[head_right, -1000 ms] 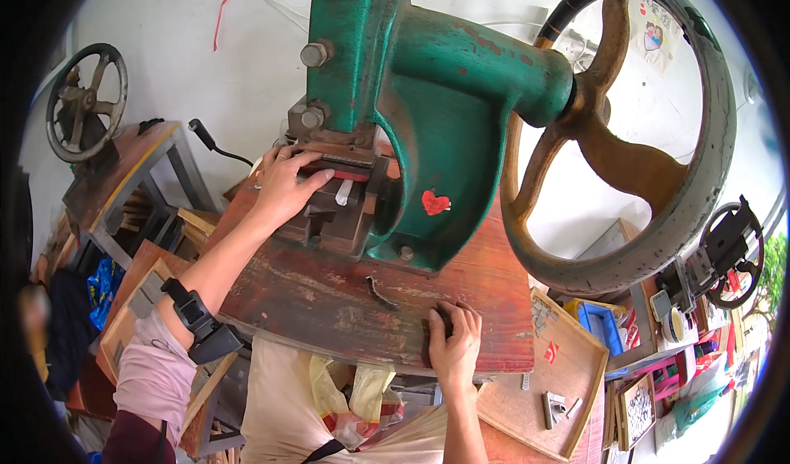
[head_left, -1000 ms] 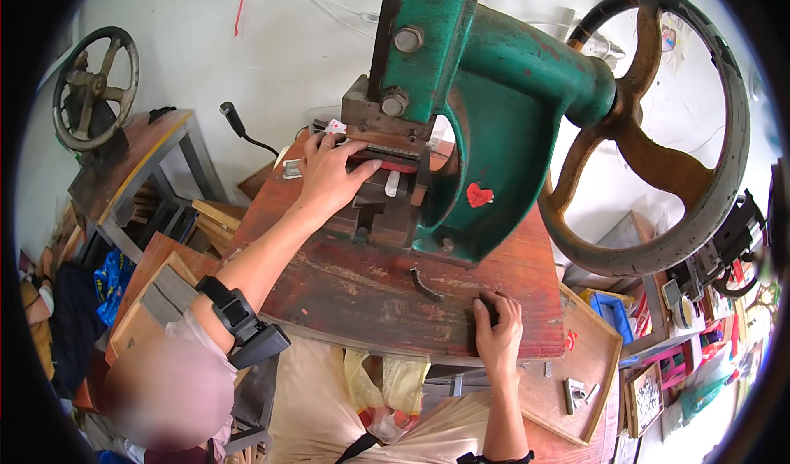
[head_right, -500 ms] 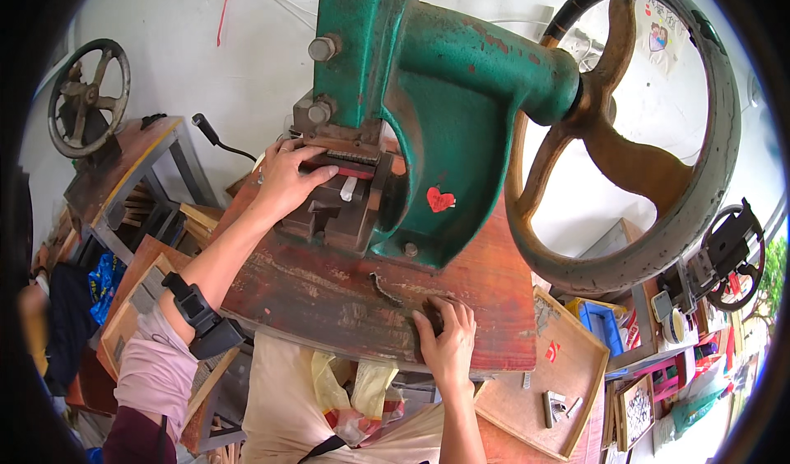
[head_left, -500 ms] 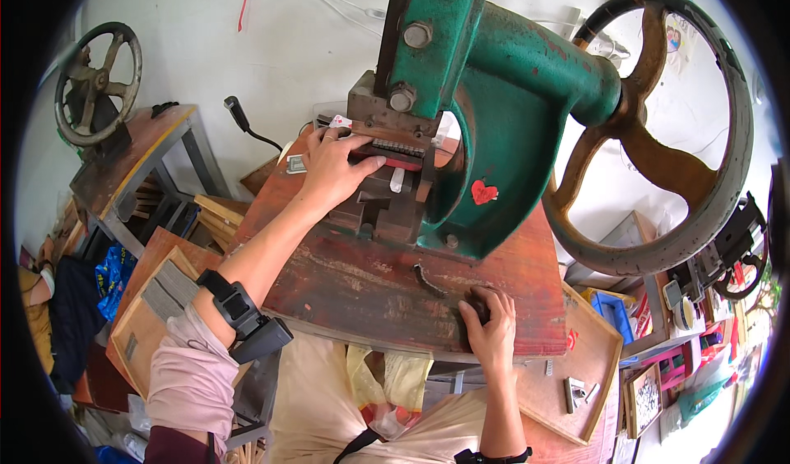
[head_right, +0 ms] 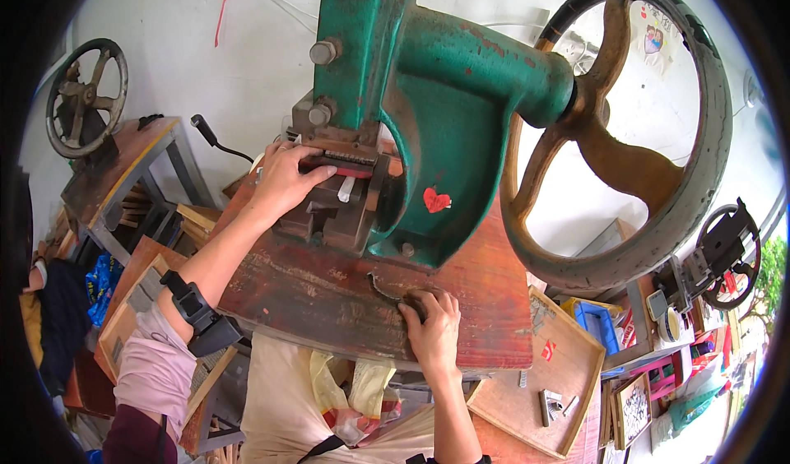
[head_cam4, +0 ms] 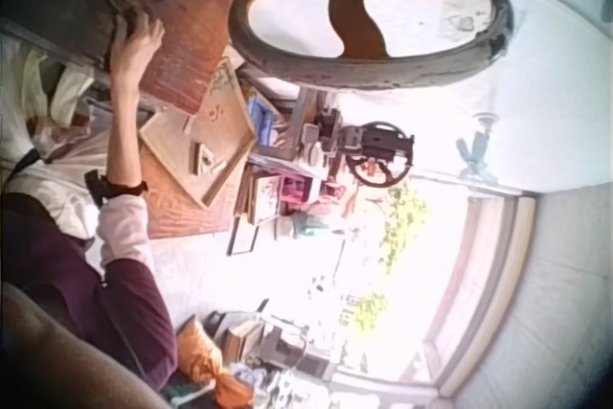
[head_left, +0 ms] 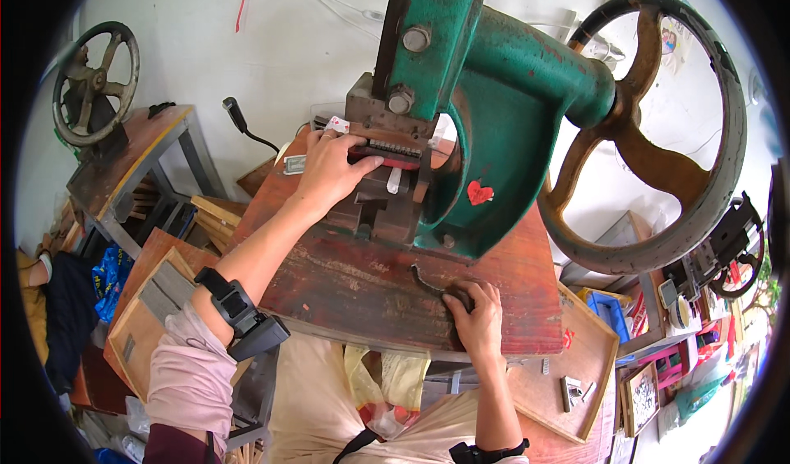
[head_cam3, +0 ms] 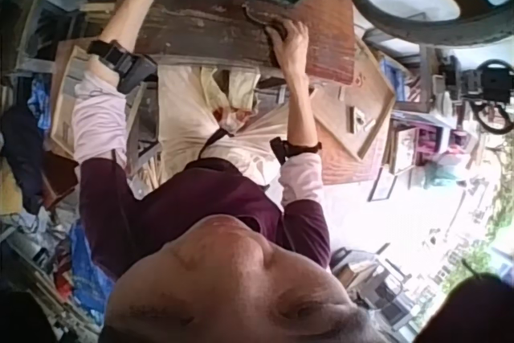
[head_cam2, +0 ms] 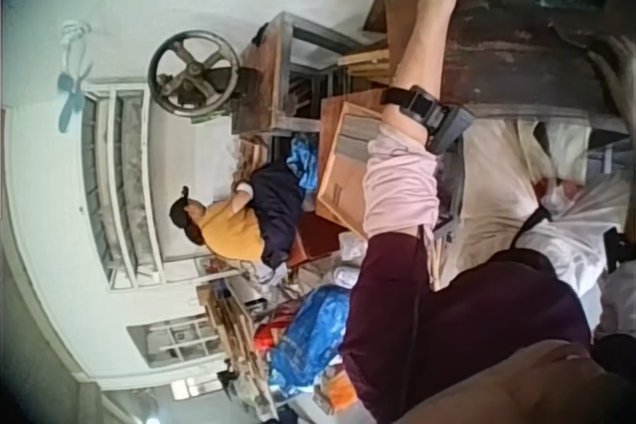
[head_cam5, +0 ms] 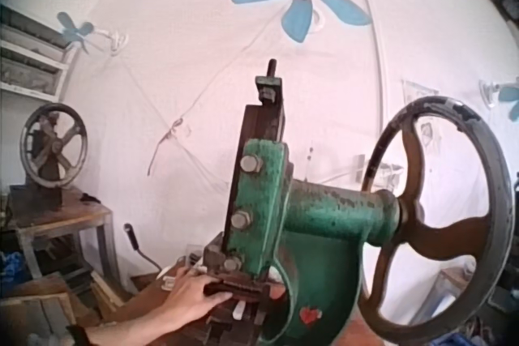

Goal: Assembling small metal components using a manual press and a hand punch.

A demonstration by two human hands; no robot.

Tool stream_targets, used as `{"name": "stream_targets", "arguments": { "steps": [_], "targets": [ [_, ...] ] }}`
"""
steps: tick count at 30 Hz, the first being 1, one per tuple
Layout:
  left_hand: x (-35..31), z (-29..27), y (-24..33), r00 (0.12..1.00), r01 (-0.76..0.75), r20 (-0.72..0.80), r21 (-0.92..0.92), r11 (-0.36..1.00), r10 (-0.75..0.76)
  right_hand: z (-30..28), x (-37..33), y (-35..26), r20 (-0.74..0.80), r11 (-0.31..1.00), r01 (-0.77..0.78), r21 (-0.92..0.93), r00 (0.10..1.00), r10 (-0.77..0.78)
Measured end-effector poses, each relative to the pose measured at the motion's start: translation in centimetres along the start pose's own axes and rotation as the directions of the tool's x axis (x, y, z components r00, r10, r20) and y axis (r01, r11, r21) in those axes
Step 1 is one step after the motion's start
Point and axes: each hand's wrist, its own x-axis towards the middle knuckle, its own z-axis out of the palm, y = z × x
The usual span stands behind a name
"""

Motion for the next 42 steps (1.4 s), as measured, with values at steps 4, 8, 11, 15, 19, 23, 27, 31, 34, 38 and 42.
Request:
{"name": "stream_targets", "arguments": {
  "steps": [4,8,11,15,19,23,27,31,34,38,42],
  "targets": [
    [0.5,-1.5,-0.3,0.989,0.033,0.141,0.007,0.999,-0.034,0.1,0.1,-0.2,0.006,0.999,0.043,0.025,0.999,-0.043],
    [0.4,-2.1,-1.0,0.981,0.063,0.186,-0.09,0.994,-0.045,0.0,0.4,-0.5,-0.005,0.998,0.053,0.032,0.999,-0.053],
    [0.4,-2.0,-1.1,0.985,0.054,0.169,-0.096,0.994,-0.038,0.1,0.5,-0.2,0.008,0.998,0.059,0.035,0.998,-0.059],
    [0.5,-2.6,-1.1,0.98,0.091,0.183,-0.03,0.995,-0.084,0.0,0.6,-0.1,-0.002,0.994,0.009,0.112,1.0,-0.008],
    [0.3,-2.8,-1.2,0.989,0.079,0.126,0.001,0.997,-0.079,0.2,0.4,0.0,-0.087,0.995,-0.065,0.07,0.994,0.071],
    [0.5,-1.9,-2.6,0.991,0.104,0.089,-0.067,0.992,-0.098,0.4,0.3,0.1,-0.086,0.995,-0.098,0.025,0.991,0.1],
    [0.7,-1.4,-2.7,0.995,0.099,0.021,-0.121,0.988,-0.097,0.1,0.1,-0.3,-0.083,0.987,-0.158,0.042,0.983,0.161],
    [0.7,-1.2,-1.8,0.99,0.141,0.017,-0.175,0.975,-0.14,-2.7,-0.2,-1.1,-0.217,0.998,-0.026,0.061,0.975,0.039],
    [0.7,-0.7,-2.3,0.985,0.169,-0.001,-0.183,0.969,-0.172,-8.8,1.1,-4.0,-0.354,0.947,0.217,-0.237,0.888,-0.292],
    [0.8,-1.0,-1.2,0.988,0.135,-0.056,-0.136,0.982,-0.143,-17.1,3.5,-7.6,-0.511,0.756,0.383,-0.531,0.566,-0.647],
    [0.1,-0.3,-1.9,0.98,0.147,-0.112,-0.146,0.978,-0.164,-23.0,9.0,-10.4,-0.573,0.688,-0.028,-0.726,0.577,-0.581]
  ]
}}
